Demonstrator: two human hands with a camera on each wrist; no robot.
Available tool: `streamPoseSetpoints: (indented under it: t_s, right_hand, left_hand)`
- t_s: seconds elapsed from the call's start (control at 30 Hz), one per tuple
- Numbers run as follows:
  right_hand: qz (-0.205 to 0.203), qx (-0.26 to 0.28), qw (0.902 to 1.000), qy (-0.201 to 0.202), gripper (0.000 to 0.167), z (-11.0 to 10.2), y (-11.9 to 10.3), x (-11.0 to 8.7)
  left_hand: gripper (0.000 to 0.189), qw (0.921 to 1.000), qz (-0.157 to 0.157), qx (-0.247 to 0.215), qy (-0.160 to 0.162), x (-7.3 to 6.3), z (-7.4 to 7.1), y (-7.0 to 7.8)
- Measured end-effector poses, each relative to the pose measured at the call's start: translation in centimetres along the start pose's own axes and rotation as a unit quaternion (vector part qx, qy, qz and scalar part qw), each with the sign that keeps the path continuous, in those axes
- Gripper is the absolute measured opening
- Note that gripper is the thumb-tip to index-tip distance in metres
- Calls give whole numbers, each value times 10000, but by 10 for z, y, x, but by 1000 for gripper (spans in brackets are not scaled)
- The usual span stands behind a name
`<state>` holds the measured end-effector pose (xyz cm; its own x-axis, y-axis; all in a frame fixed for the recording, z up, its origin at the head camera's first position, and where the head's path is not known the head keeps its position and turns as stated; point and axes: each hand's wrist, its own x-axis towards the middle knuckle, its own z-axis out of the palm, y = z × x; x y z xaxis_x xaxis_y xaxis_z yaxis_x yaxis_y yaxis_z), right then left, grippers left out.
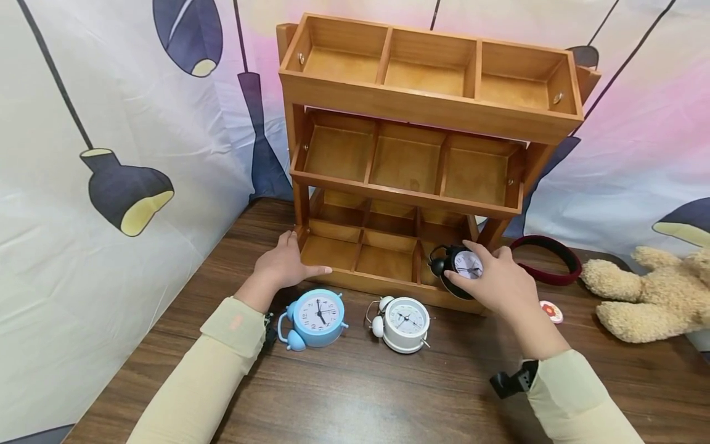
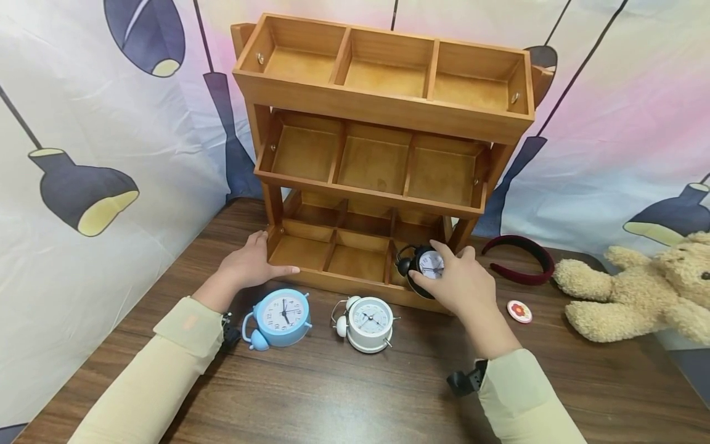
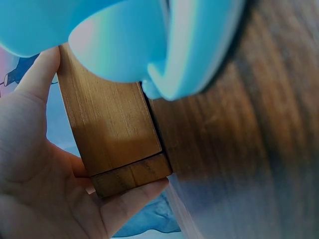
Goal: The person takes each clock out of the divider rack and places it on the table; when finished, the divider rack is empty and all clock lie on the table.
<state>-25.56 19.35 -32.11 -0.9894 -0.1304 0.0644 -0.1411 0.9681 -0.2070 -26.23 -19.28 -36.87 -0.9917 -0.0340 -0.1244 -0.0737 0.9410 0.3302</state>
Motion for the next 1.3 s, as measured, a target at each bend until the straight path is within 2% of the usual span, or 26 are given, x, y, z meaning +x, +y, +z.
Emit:
streamPoseSetpoints:
  t_s: [0.23,0.57,0.73,0.87,1.1,1.3]
  right_hand:
    - [-106,-145,9998,-134,93,-8,5,-20]
    - [-159,-419,9971,-612,108,-16,16,-52]
    - [-317,-534,9951,-771,102,-17,24,-63]
    - [-477,-635,9927,-903,97,-15,31,-67]
    - [-548,-584,9847,-1550,89,-11,41,-67]
    - [-471,-608,9814,-1761,99,-7,48,-65]
  left_hand:
    - [125,10000,19,53,1,0,0,0]
    - [125,9999,36,115,-15,0,0,0]
    - [126,9999,30,110,-10,0,1,0]
    - [126,9999,28,107,0,0,1,0]
    - [125,9999,43,106,-1,0,1,-1]
    - [124,9999,53,114,-3,-1,0,0]
